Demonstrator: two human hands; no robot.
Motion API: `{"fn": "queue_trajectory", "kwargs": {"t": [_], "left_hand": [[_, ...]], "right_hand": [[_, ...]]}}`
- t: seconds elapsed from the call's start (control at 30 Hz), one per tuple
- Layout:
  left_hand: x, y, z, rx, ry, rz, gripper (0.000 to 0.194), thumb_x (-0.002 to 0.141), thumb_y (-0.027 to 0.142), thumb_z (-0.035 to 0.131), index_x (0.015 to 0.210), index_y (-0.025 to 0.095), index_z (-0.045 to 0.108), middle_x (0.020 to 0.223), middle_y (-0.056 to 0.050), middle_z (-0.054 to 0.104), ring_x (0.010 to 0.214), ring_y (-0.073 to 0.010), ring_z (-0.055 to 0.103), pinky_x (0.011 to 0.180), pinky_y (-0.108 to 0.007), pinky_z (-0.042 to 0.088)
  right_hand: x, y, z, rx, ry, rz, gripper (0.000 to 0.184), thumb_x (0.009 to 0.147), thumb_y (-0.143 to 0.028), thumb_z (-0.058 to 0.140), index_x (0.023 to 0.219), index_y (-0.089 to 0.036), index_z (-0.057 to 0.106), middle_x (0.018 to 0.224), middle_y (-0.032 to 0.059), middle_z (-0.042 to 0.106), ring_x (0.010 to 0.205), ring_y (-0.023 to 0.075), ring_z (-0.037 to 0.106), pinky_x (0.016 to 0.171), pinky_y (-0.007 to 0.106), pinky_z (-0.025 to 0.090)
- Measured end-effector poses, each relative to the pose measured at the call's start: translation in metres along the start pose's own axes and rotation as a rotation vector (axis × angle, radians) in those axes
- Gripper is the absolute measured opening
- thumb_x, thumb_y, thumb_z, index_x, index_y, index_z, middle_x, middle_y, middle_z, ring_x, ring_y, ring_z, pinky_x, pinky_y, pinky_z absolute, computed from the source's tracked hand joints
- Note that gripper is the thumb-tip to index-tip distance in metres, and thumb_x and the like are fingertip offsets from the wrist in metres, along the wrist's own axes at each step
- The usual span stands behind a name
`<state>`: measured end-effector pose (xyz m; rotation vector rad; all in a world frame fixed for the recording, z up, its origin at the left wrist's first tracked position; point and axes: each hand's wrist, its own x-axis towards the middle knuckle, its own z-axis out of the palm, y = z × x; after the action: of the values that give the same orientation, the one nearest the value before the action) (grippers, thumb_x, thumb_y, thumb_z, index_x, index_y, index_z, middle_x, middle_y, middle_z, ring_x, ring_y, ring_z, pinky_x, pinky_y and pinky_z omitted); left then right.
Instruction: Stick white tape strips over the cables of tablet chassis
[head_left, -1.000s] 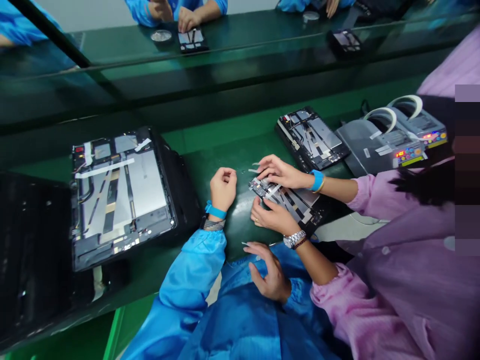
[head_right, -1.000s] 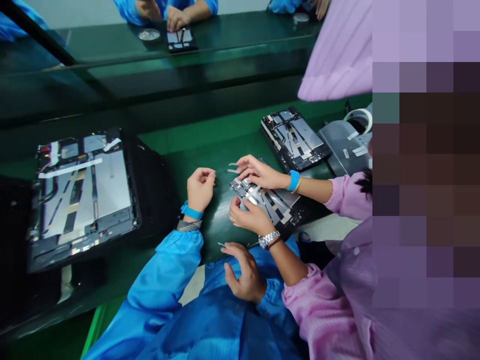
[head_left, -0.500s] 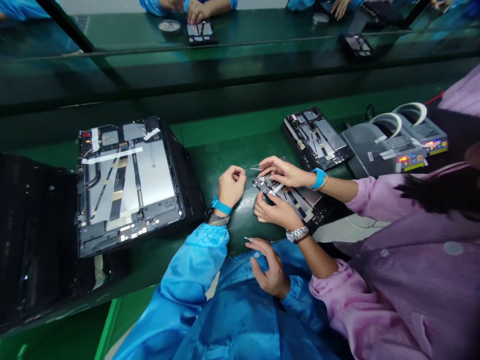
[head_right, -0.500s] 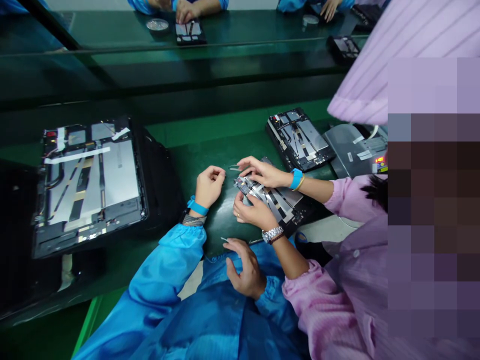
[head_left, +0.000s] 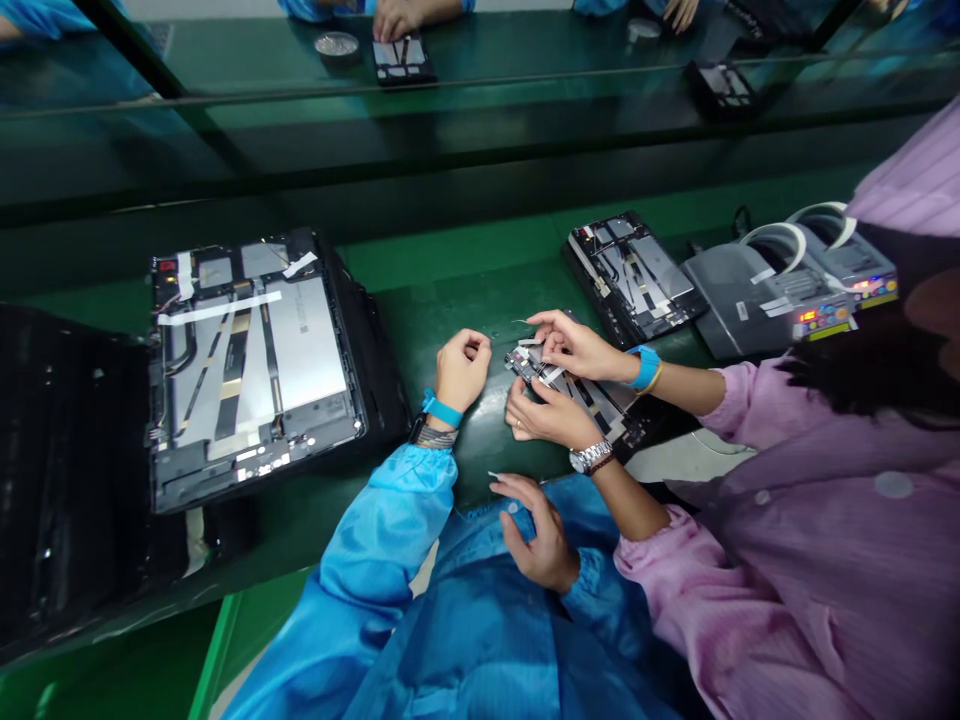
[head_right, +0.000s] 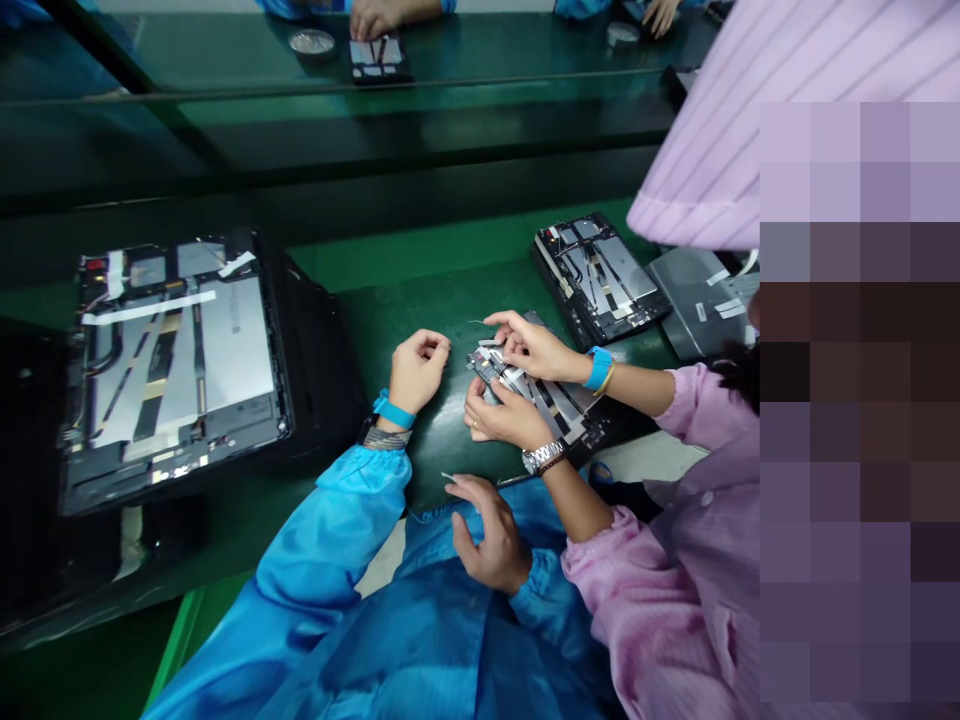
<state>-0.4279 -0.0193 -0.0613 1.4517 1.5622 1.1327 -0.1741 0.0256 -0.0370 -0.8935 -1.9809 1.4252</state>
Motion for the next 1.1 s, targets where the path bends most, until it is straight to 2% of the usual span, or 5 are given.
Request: {"fn": "queue_trajectory", "kwargs": {"t": [0.27,0.5,0.73,0.87,1.1], "left_hand": [[0.000,0.001,-0.001,0.009,-0.010,0.007,0.009,0.089,0.022,0.060,0.082,0.021,0.066,0.077,0.000,0.069,0.065,-0.0137,0.059,0.065,-0.025,0.046],[-0.001,0.002,-0.001,0.014,0.003,0.012,0.010,0.089,0.021,0.061,0.081,0.021,0.067,0.076,0.001,0.068,0.064,-0.0133,0.059,0.066,-0.026,0.046],[-0.001,0.003,-0.001,0.029,-0.008,0.019,0.010,0.089,0.020,0.061,0.081,0.021,0.067,0.077,0.000,0.069,0.066,-0.0132,0.060,0.066,-0.026,0.047],[-0.001,0.002,-0.001,0.034,-0.008,0.017,0.010,0.089,0.020,0.061,0.081,0.021,0.067,0.078,0.000,0.070,0.066,-0.0134,0.061,0.067,-0.026,0.047],[0.000,0.003,-0.001,0.040,-0.006,0.019,0.010,0.089,0.019,0.061,0.080,0.021,0.067,0.076,0.000,0.070,0.065,-0.0138,0.061,0.067,-0.026,0.046]], "right_hand": [[0.015,-0.012,0.009,0.059,-0.028,0.008,0.042,0.091,-0.025,0.078,0.129,-0.025,0.061,0.113,0.0044,0.069,0.094,0.0176,0.062,0.093,0.038,0.056],[0.000,-0.021,0.006,-0.003,-0.020,0.002,0.039,0.089,-0.025,0.079,0.125,-0.026,0.066,0.119,0.0078,0.069,0.104,0.0221,0.063,0.097,0.043,0.057],[-0.005,-0.028,0.007,0.064,0.001,-0.018,0.035,0.090,-0.025,0.075,0.123,-0.027,0.065,0.111,0.0087,0.069,0.120,0.0274,0.060,0.105,0.047,0.054],[-0.001,-0.031,0.005,0.053,0.007,-0.025,0.038,0.087,-0.025,0.077,0.123,-0.027,0.066,0.109,0.0079,0.070,0.115,0.0270,0.061,0.101,0.046,0.056],[-0.009,-0.023,-0.001,0.039,0.006,-0.009,0.043,0.091,-0.024,0.075,0.131,-0.024,0.059,0.113,0.0064,0.069,0.104,0.0192,0.064,0.096,0.037,0.055]]}}
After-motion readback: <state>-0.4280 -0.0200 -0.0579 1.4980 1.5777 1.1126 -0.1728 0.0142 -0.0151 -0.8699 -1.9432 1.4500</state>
